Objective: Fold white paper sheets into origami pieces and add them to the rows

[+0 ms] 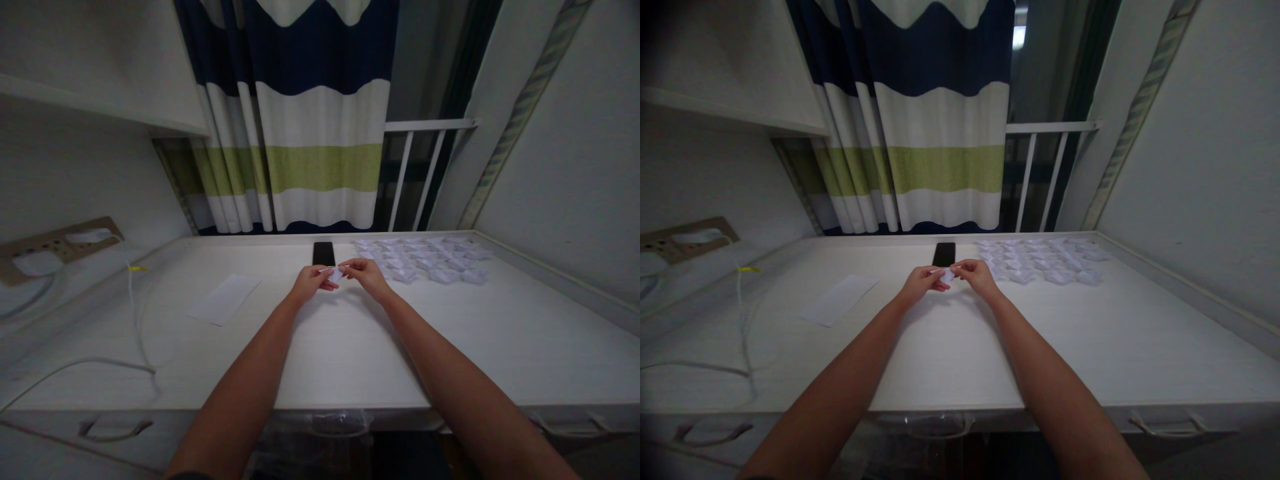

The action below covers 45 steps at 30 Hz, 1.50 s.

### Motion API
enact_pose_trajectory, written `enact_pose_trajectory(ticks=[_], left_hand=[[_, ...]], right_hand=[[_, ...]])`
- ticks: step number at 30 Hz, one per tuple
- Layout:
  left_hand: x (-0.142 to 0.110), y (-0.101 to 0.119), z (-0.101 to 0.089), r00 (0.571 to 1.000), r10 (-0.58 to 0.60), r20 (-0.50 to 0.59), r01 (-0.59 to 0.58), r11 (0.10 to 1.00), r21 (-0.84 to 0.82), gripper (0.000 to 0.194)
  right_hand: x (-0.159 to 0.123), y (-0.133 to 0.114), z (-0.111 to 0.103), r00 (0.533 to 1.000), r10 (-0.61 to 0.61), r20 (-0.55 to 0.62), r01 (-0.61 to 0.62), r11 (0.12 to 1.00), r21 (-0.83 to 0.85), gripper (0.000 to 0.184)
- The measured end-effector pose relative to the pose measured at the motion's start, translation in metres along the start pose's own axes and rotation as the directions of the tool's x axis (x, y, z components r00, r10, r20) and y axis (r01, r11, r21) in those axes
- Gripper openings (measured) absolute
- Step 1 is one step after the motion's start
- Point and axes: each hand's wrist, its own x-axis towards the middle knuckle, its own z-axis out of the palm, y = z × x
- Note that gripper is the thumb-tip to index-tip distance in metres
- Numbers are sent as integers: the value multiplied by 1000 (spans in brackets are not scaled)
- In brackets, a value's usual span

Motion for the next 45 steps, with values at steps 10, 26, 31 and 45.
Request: enact_pose_trajectory(ticks=[10,26,31,45], left_hand=[[-5,4,-1,1000,12,15,-11,996,-83,32],[-2,2,-1,999,9,43,-2,985,-170,36],[-2,2,-2,999,12,42,-4,982,-189,37],[-3,2,-3,998,42,52,-39,997,-66,49]], right_hand=[[2,0,-3,999,-33,-33,32,999,-28,25],[1,-3,-3,997,-11,-70,14,999,43,30],[0,-3,-3,998,-3,-63,6,999,47,31],[0,-4,4,1000,0,-31,3,997,82,36]])
